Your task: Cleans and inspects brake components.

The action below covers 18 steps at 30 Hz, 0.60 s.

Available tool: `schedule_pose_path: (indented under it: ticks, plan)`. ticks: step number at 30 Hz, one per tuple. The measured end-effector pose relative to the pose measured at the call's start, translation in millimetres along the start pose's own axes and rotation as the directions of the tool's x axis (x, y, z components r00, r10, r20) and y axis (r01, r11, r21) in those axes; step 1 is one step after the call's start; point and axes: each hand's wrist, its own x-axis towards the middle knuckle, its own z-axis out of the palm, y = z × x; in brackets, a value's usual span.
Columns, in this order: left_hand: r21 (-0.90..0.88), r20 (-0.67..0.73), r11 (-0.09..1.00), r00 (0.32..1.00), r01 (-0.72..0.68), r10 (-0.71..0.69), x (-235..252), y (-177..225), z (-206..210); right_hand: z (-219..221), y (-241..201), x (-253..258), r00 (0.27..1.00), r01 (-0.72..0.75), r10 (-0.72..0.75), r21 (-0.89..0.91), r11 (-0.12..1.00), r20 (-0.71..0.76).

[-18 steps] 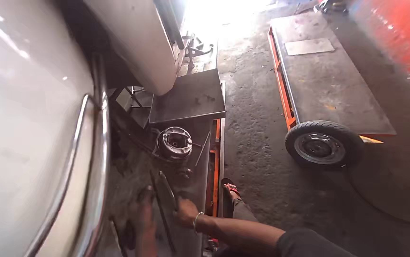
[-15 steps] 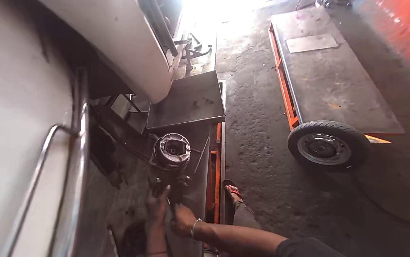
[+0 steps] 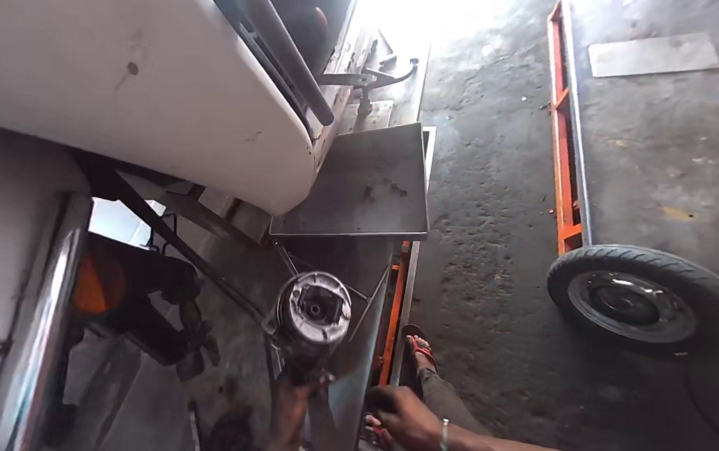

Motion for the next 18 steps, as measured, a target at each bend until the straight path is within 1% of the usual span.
schedule_pose_path:
  ticks: [4,5,7,9,11,13,15,16,18]
  plan:
    - [0.051,0.013,0.998,0.999,0.042,-0.043,-47.2,-5.4,-65.1,-43.1,22.2,0.2,0.975,-0.178,0.176,-0.005,0.984,-0.133]
    - [0.049,0.014,0.998,0.999,0.051,-0.051,-55.0,-4.7,-80.5,-48.4,25.3,4.1,0.968,-0.201,0.197,-0.01,0.98,-0.159]
    - [0.044,0.074,0.998,0.996,0.037,-0.041,-60.8,-9.9,-108.5,-54.7,26.6,17.0,0.965,-0.191,0.183,-0.026,0.981,-0.186]
    - [0.157,0.125,0.985,0.988,0.07,-0.09,-66.5,5.0,-112.5,-56.0,16.1,30.3,0.978,-0.096,0.087,-0.038,0.995,-0.19]
    - [0.239,0.128,0.965,0.981,0.111,-0.145,-67.7,16.5,-107.8,-55.3,-1.8,41.3,0.97,0.048,-0.052,-0.025,0.999,-0.236]
    - [0.28,0.114,0.954,0.983,0.108,-0.145,-66.6,17.9,-102.8,-52.3,-19.5,54.3,0.925,0.17,-0.165,-0.016,0.985,-0.341]
    - [0.278,0.096,0.955,0.986,0.105,-0.136,-66.2,18.2,-98.2,-50.9,-47.6,73.7,0.872,0.257,-0.243,-0.026,0.966,-0.425]
    - [0.276,0.092,0.955,0.986,0.108,-0.138,-66.6,18.6,-96.4,-51.0,-64.2,86.4,0.866,0.28,-0.271,-0.041,0.959,-0.42]
    - [0.274,0.091,0.955,0.985,0.117,-0.147,-68.0,19.5,-91.4,-53.4,-95.3,118.8,0.894,0.293,-0.316,-0.12,0.949,-0.318]
